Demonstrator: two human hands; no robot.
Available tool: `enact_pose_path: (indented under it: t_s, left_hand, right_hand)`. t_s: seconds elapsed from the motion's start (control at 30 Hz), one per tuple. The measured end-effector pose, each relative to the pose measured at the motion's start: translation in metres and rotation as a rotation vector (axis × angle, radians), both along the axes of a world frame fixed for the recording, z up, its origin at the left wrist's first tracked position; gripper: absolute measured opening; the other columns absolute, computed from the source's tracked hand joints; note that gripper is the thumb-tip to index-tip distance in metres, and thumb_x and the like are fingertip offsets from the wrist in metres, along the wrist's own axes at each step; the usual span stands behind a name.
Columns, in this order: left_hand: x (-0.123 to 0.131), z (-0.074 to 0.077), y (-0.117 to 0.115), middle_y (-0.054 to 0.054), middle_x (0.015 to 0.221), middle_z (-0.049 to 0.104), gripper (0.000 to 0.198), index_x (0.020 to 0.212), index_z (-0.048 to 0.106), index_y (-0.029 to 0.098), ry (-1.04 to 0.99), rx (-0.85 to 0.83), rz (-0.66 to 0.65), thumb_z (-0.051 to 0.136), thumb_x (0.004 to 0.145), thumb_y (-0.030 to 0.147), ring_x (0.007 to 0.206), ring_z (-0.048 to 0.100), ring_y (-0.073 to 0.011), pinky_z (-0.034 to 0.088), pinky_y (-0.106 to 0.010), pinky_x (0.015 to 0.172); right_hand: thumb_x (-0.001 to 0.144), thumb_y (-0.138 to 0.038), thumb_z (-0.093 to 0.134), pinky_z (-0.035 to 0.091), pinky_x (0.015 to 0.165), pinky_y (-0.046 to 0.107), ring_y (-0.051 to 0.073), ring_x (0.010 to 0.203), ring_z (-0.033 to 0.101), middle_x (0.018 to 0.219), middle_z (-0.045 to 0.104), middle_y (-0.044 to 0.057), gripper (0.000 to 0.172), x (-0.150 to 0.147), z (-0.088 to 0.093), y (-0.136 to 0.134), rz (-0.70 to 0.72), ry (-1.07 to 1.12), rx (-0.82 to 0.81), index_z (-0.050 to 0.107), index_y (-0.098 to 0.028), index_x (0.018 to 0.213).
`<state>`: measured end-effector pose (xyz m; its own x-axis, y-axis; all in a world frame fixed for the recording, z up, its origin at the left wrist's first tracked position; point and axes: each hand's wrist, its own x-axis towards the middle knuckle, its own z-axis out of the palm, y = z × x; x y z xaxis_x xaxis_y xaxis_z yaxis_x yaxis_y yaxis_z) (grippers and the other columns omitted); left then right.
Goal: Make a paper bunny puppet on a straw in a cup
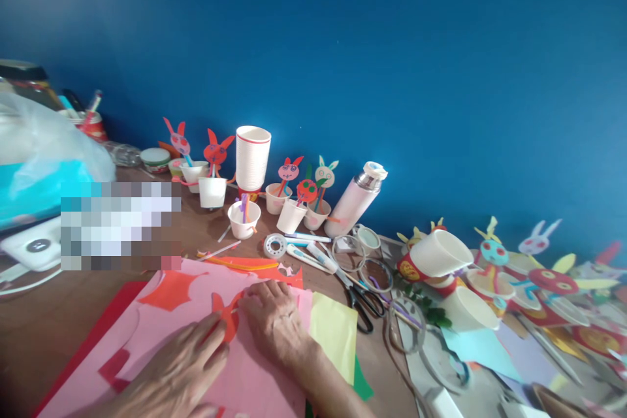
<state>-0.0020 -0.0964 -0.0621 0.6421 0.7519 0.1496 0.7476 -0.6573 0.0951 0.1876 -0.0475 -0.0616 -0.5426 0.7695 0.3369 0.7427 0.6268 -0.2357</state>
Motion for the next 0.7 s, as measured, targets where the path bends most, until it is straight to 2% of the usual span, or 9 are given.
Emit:
enact_pose_path:
  t_s: [0.33, 0.43, 0.57, 0.7]
  left_hand:
    - [-0.001, 0.002, -0.001, -0.011, 0.108, 0.067, 0.038, 0.104, 0.068, 0.019, -0.009, 0.015, -0.008, 0.056, 0.079, 0.044, 0.105, 0.058, -0.0293, 0.044, -0.038, 0.093]
    - [-0.001, 0.002, -0.002, -0.011, 0.107, 0.068, 0.036, 0.103, 0.069, 0.02, -0.028, 0.053, 0.006, 0.054, 0.08, 0.043, 0.105, 0.058, -0.0289, 0.046, -0.036, 0.091]
    - [0.0, 0.001, -0.001, -0.01, 0.106, 0.069, 0.037, 0.103, 0.07, 0.02, -0.036, 0.086, 0.003, 0.053, 0.08, 0.044, 0.104, 0.059, -0.0287, 0.047, -0.035, 0.089]
    - [-0.001, -0.004, 0.0, -0.011, 0.106, 0.069, 0.037, 0.102, 0.07, 0.02, -0.038, 0.098, -0.001, 0.054, 0.08, 0.045, 0.103, 0.059, -0.0285, 0.046, -0.035, 0.09]
  right_hand:
    - [0.083, -0.008, 0.056, 0.04, 0.073, 0.03, 0.018, 0.084, 0.055, 0.096, 0.065, 0.003, 0.019, 0.0, -0.004, 0.0, 0.012, 0.053, 0.06, 0.062, -0.022, 0.095]
    - [0.085, -0.01, 0.054, 0.039, 0.074, 0.031, 0.018, 0.084, 0.056, 0.095, 0.065, 0.003, 0.02, -0.004, 0.003, -0.004, 0.044, 0.058, 0.054, 0.062, -0.023, 0.097]
    - [0.083, -0.018, 0.06, 0.039, 0.074, 0.032, 0.018, 0.083, 0.055, 0.095, 0.064, 0.002, 0.011, -0.008, 0.014, -0.006, 0.08, 0.001, 0.022, 0.062, -0.023, 0.092]
    - [0.08, -0.017, 0.062, 0.039, 0.073, 0.03, 0.017, 0.082, 0.055, 0.095, 0.065, 0.001, 0.011, -0.009, 0.019, -0.005, 0.085, -0.023, 0.018, 0.061, -0.022, 0.089]
